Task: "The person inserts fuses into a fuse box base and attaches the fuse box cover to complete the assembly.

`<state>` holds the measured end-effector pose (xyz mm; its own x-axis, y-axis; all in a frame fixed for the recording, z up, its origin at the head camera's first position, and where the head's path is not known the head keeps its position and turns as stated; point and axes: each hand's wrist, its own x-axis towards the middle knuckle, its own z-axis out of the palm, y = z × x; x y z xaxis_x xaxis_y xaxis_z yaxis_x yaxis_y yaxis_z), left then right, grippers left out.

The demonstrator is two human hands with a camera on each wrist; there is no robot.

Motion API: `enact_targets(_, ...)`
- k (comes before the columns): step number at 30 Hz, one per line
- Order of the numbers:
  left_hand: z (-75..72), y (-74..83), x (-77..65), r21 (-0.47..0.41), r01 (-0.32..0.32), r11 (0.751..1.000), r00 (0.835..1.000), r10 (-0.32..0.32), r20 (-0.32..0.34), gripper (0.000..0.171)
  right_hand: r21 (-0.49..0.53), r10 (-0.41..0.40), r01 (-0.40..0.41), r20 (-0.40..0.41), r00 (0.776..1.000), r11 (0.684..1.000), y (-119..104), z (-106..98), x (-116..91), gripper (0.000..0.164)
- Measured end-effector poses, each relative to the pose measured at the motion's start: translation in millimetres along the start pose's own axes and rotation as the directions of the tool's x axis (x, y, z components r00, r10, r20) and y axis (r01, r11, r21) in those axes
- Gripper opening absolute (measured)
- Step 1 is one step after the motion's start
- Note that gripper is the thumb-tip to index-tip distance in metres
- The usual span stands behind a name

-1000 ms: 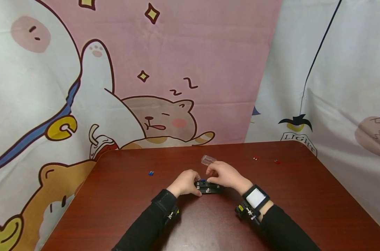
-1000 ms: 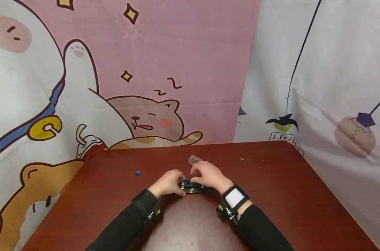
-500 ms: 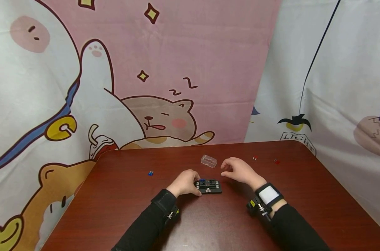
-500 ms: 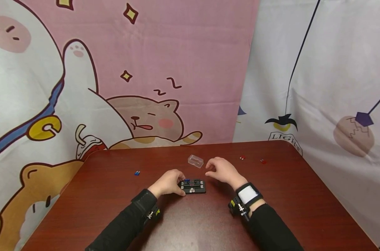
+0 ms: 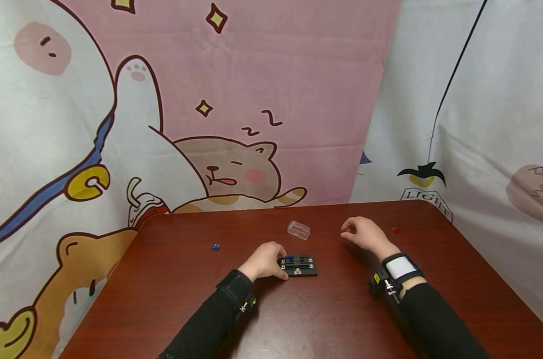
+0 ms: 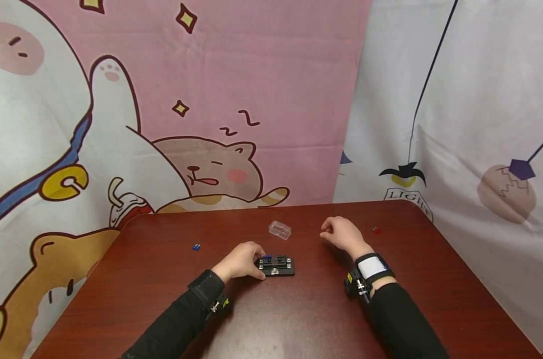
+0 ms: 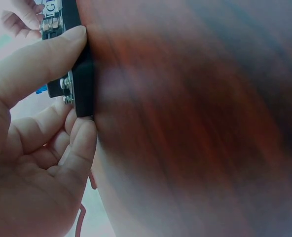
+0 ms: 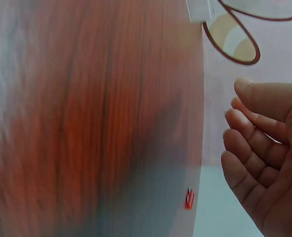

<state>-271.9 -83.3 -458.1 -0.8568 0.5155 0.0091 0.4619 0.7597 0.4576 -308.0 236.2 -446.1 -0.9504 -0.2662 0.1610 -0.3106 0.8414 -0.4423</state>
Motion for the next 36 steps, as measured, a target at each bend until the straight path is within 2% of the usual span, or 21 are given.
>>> enact_targets(13, 0.3, -0.7, 0.3, -0.015, 0.005, 1.000, 1.000, -0.005, 0.006, 0.046, -0.035, 0.149, -0.150, -0.017, 0.989, 0.988, 28, -16, 8, 0.022)
enact_targets(23, -0.4, -0.2, 0.9, -0.021, 0.003, 1.000, 1.000, -0.003, 0.003, 0.045, -0.094, 0.213, -0.213, -0.012, 0.977, 0.973, 40, -25, 14, 0.022)
enact_targets(30, 0.5, -1.6, 1.7, -0.013, 0.004, 1.000, 1.000, -0.004, -0.001, 0.044, -0.113, 0.283, -0.280, 0.009, 0.959, 0.953, 48, -25, 18, 0.021)
enact_targets(36, 0.5, -1.0, 1.7, -0.004, 0.012, 1.000, 1.000, -0.012, 0.002, 0.044, -0.115, 0.299, -0.293, 0.033, 0.954, 0.949, 51, -25, 21, 0.022)
